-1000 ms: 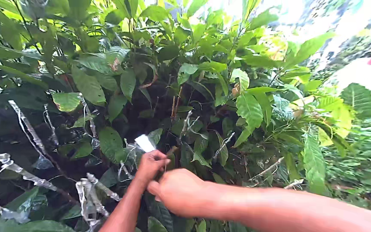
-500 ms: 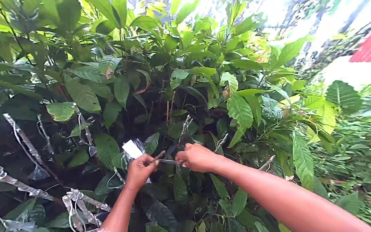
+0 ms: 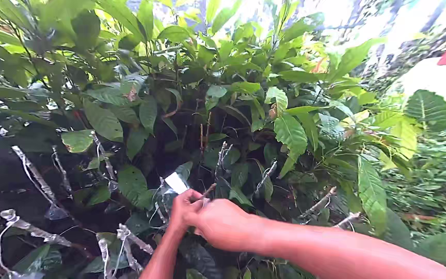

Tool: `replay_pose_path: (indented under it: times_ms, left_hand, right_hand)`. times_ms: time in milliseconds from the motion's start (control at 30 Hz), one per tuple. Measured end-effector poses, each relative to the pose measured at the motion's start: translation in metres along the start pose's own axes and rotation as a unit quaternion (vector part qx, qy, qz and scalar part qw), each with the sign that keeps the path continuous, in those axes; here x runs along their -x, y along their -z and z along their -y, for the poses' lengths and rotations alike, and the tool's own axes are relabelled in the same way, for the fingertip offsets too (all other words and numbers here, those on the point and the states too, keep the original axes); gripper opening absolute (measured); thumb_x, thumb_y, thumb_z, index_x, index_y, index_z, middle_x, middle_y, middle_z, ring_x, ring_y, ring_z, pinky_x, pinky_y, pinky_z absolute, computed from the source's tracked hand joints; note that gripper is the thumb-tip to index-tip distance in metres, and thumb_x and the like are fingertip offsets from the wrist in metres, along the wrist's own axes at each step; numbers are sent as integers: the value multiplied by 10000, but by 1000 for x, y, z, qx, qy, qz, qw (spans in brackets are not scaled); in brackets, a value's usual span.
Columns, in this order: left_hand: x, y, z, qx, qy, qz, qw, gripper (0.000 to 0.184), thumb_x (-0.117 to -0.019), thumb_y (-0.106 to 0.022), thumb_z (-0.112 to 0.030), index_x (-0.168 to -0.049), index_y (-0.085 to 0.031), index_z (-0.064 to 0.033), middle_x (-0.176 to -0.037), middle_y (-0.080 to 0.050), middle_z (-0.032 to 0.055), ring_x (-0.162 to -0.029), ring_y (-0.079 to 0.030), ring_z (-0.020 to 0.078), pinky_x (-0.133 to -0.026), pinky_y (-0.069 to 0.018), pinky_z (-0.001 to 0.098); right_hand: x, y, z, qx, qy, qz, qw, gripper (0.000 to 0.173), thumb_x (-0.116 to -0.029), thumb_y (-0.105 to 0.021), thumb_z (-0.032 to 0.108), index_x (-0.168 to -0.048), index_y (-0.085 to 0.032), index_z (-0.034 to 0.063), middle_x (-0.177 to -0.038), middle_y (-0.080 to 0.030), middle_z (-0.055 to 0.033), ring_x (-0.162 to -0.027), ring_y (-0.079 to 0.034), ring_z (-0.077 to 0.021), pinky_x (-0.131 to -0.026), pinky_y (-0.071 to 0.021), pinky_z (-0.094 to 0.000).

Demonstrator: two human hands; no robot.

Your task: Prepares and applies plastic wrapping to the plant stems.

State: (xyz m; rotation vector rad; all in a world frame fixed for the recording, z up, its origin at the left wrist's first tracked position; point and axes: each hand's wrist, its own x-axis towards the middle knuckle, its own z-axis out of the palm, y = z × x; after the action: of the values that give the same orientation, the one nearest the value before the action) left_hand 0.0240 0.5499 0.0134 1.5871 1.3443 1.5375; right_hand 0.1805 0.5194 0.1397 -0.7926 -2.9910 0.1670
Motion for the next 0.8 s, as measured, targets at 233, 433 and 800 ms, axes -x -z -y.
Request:
replay_pose_path:
  times_ms: [233, 433, 800]
  left_hand:
    - [-1, 19, 0, -72, -10, 89, 993, 122, -920, -727, -145, -992, -700, -50, -936, -735, 31, -821, -720, 118, -798, -621, 348]
    - [4, -2, -3, -174, -59, 128, 975, 189, -930, -713, -224, -966, -721, -39, -851, -737, 73, -789, -719, 178, -787, -596, 435]
    - [-12, 20, -28, -225, -67, 126, 964, 237, -998, -644, -255, -1120, -727, -69, -934, -759, 68, -831, -749, 191, -816, -626, 444]
  right_hand:
    - [0, -21, -68, -3, -61, -5, 998, 251, -1014, -593, 141, -1246, -676, 91, -1025, -721, -210, -977, -699, -426, -858, -531, -657]
    - [-5, 28, -75, -147, -46, 6, 988, 348, -1076, -481, 116, -1410, -567, 76, -1187, -704, -163, -1017, -699, -263, -881, -572, -467]
    - [11, 31, -48, 37, -41, 4, 998, 264, -999, -613, 135, -1252, -637, 67, -1070, -682, -224, -986, -677, -429, -797, -541, -625]
